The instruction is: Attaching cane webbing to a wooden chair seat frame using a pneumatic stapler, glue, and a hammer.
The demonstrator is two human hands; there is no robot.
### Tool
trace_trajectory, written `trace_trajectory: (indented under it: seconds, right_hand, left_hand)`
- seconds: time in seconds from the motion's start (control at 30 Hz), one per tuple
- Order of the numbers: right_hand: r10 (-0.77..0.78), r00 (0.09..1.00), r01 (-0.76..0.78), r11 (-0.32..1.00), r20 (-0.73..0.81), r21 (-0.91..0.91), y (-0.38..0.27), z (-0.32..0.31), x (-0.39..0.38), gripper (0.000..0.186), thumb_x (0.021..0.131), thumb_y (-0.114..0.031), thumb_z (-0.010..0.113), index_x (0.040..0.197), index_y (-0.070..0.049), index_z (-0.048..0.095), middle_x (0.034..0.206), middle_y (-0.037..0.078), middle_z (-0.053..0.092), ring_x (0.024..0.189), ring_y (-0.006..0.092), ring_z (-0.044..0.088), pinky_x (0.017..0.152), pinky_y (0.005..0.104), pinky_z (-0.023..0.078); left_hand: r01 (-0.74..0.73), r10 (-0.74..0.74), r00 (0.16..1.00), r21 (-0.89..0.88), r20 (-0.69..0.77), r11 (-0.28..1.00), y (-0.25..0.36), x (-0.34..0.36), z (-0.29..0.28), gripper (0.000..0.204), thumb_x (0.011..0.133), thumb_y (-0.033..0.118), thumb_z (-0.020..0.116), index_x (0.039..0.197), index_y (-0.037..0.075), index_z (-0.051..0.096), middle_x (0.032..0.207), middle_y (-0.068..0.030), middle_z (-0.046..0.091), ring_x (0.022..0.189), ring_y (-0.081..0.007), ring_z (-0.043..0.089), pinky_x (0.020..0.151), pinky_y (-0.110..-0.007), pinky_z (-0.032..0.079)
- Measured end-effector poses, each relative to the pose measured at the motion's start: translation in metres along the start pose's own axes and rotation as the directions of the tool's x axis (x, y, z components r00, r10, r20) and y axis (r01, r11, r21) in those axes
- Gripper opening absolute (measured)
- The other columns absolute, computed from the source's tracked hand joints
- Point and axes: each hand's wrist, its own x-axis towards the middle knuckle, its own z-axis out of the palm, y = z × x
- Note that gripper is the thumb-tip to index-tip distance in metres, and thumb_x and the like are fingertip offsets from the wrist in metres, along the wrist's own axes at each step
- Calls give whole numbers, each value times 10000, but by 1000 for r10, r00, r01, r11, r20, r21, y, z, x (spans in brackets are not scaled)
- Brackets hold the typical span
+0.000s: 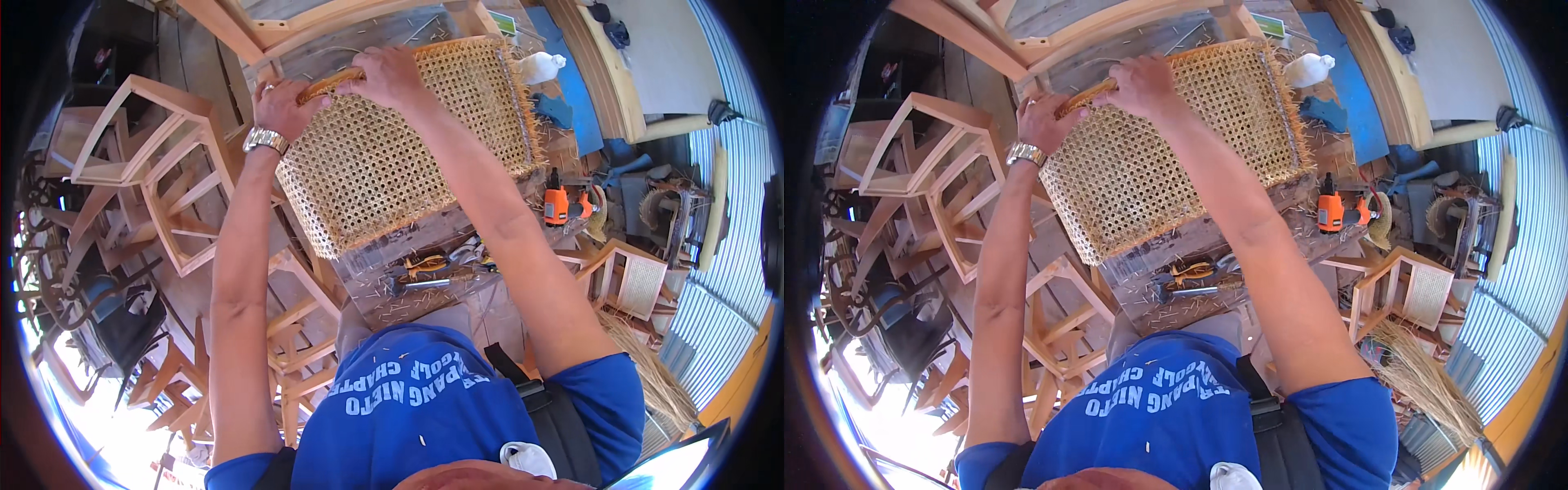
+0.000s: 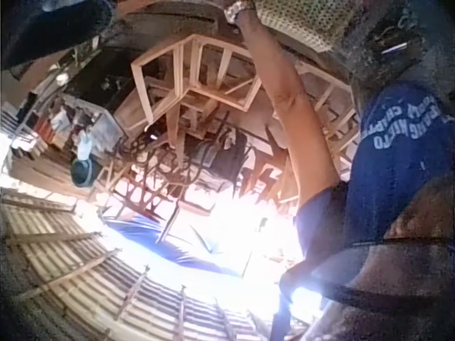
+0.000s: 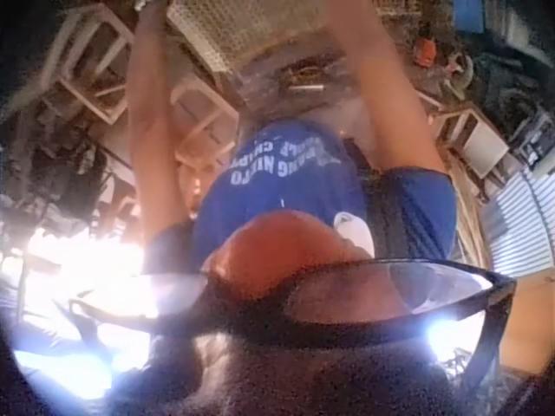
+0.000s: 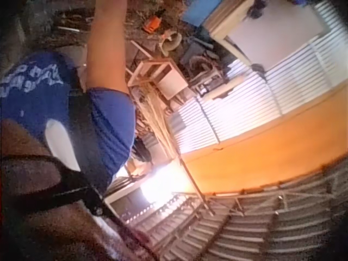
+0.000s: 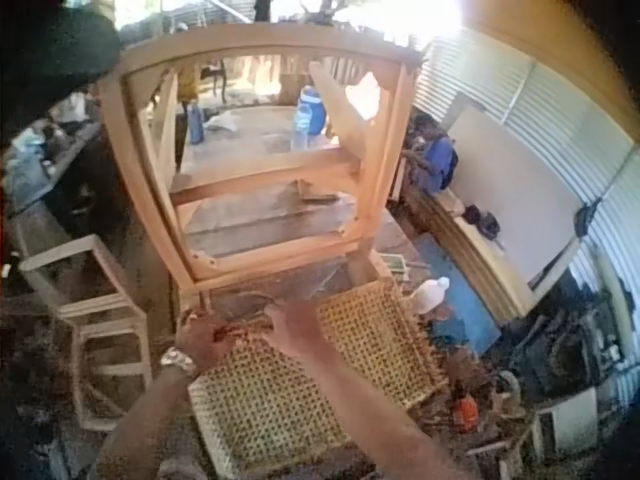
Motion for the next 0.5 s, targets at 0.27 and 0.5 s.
trace_trajectory:
  seconds: [0.27,0.5]
  right_hand:
    - [-36,996,50,982,-80,180,52,-6,-11,684,775,-647,735,1240,-146,707,1137,148,704,1095,314,667,995,446,485]
    - [32,994,-36,999,109,31,204,-65,-43,717,849,-647,663,1370,-157,614,1300,129,654,1213,322,623,1094,467,419]
  left_hand:
    - [125,-134,969,57,208,990,-6,19,0,629,784,701,681,1090,156,749,1029,-105,755,1075,-289,674,1050,-480,398]
    - [-71,123,979,-302,160,951,100,89,26,853,850,732,598,1304,11,613,1140,-240,703,1060,-359,688,902,-461,527]
